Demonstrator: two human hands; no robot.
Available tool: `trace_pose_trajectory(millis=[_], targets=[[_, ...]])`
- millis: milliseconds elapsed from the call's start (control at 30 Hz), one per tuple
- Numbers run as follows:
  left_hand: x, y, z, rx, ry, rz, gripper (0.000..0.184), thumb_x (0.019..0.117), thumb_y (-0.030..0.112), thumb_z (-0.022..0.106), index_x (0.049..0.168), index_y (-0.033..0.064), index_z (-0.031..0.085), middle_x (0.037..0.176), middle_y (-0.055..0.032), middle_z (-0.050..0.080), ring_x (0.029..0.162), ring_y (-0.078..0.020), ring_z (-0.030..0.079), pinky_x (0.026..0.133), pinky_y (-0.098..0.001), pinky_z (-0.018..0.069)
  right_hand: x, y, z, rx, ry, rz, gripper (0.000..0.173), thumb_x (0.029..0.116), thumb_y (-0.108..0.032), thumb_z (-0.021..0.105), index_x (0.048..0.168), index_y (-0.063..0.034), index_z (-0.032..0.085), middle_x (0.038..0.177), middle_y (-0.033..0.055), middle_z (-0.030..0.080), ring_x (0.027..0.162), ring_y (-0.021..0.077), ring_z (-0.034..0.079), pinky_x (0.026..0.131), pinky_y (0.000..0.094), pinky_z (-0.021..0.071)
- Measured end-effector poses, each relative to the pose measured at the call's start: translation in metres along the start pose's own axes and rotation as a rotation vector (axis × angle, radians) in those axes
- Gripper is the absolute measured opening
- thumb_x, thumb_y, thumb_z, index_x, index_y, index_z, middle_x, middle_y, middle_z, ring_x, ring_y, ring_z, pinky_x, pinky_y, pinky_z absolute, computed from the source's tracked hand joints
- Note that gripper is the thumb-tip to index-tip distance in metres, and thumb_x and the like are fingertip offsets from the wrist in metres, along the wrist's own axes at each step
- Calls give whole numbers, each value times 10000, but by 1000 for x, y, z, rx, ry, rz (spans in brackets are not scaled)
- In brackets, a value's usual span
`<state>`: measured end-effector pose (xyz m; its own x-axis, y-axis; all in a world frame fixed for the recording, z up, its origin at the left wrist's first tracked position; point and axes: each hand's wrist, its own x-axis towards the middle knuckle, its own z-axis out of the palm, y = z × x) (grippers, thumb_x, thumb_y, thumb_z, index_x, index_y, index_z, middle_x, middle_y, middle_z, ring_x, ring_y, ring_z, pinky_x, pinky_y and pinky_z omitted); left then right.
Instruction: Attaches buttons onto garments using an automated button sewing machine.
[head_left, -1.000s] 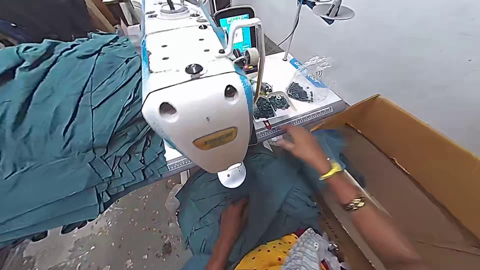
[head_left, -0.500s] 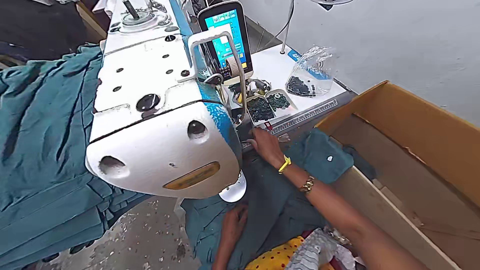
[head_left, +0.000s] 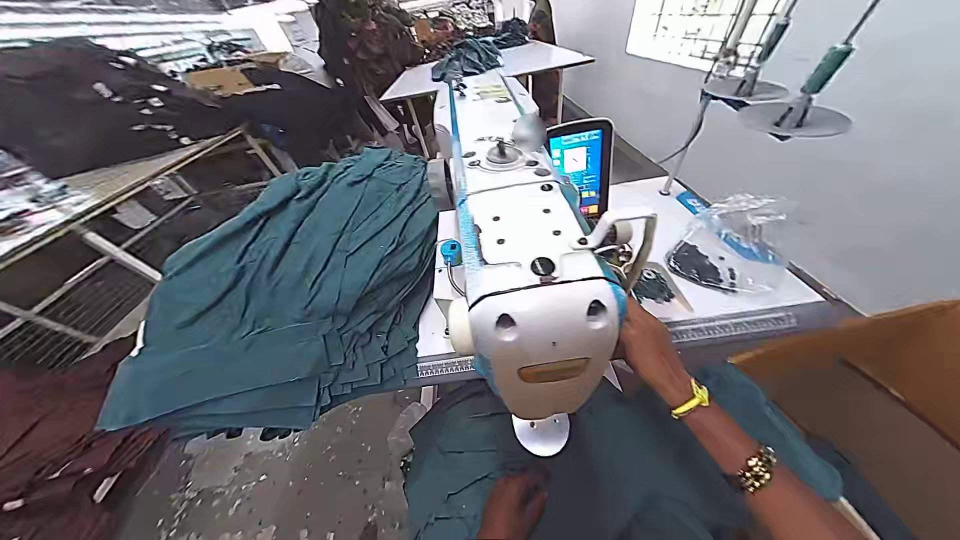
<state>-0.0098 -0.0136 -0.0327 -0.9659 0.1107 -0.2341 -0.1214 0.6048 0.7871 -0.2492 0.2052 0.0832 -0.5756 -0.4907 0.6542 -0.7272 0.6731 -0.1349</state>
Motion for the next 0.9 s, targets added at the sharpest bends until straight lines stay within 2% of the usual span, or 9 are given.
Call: trace_pose_trajectory(millis=[100, 267, 467, 533, 633, 733, 800, 867, 900], targets=[[0, -4, 3, -36, 14, 21, 270, 1019, 159, 572, 1082, -49, 732, 934, -230, 732, 895, -369, 720, 868, -575, 543, 1, 1, -4, 63, -31, 53, 127, 942, -83, 659, 942, 27, 723, 1037, 229, 712, 980, 415, 706, 791, 523, 592], [2, -11, 6, -83, 16, 39, 262, 1018, 173, 571, 1073, -25, 733, 893, -188, 725, 826, -308, 708, 807, -523, 559, 3, -6, -17, 79, -137, 107, 185, 980, -81, 624, 1069, 46, 724, 1093, 262, 699, 1022, 456, 689, 824, 572, 574], [2, -8, 4, -55, 35, 60, 246, 1011, 156, 577, 1062, -24, 737, 917, -182, 732, 867, -315, 713, 842, -540, 550, -4, 0, -18, 118, -40, 53, 128, 937, -74, 686, 967, 38, 741, 1037, 237, 700, 986, 418, 692, 829, 542, 567], [2, -9, 4, -48, 54, 70, 245, 1009, 158, 574, 1039, -22, 737, 886, -181, 723, 834, -316, 705, 809, -536, 547, -6, -1, -21, 191, 24, 89, 132, 937, -84, 687, 991, 22, 744, 1041, 212, 711, 972, 372, 698, 852, 508, 565], [2, -6, -2, -92, -5, 50, 262, 1021, 174, 564, 1059, -26, 728, 889, -181, 718, 816, -298, 695, 797, -513, 548, -2, -21, -40, 334, 40, 296, 147, 964, -108, 688, 1054, 7, 703, 935, 147, 707, 792, 223, 677, 748, 411, 559], [-3, -1, -38, -137, -231, 51, 320, 1056, 203, 527, 1230, -23, 673, 1113, -193, 709, 1047, -288, 681, 977, -499, 511, 4, -35, -58, 415, -80, 430, 138, 966, -76, 674, 1088, -16, 697, 886, 100, 685, 720, 148, 623, 691, 359, 530], [-14, 4, -70, -98, -288, 84, 344, 1065, 166, 503, 1321, -22, 636, 1247, -207, 681, 1175, -304, 654, 1064, -504, 472, 5, -32, -61, 362, -130, 412, 132, 960, -50, 677, 1075, -1, 720, 929, 148, 699, 793, 219, 652, 757, 410, 537], [-31, 15, -95, -50, -142, 179, 279, 1034, 133, 534, 1206, -8, 703, 1097, -159, 733, 1013, -240, 708, 946, -452, 541, 5, -30, -61, 302, -156, 348, 182, 950, -46, 686, 1109, 26, 736, 1040, 248, 682, 914, 387, 669, 843, 560, 519], [-39, 22, -105, -32, -40, 229, 241, 1015, 151, 563, 1122, 19, 733, 994, -103, 745, 901, -163, 710, 859, -379, 565, 5, -37, -62, 286, -153, 316, 184, 960, -74, 676, 1104, 25, 735, 1039, 243, 675, 898, 381, 670, 819, 551, 528]])
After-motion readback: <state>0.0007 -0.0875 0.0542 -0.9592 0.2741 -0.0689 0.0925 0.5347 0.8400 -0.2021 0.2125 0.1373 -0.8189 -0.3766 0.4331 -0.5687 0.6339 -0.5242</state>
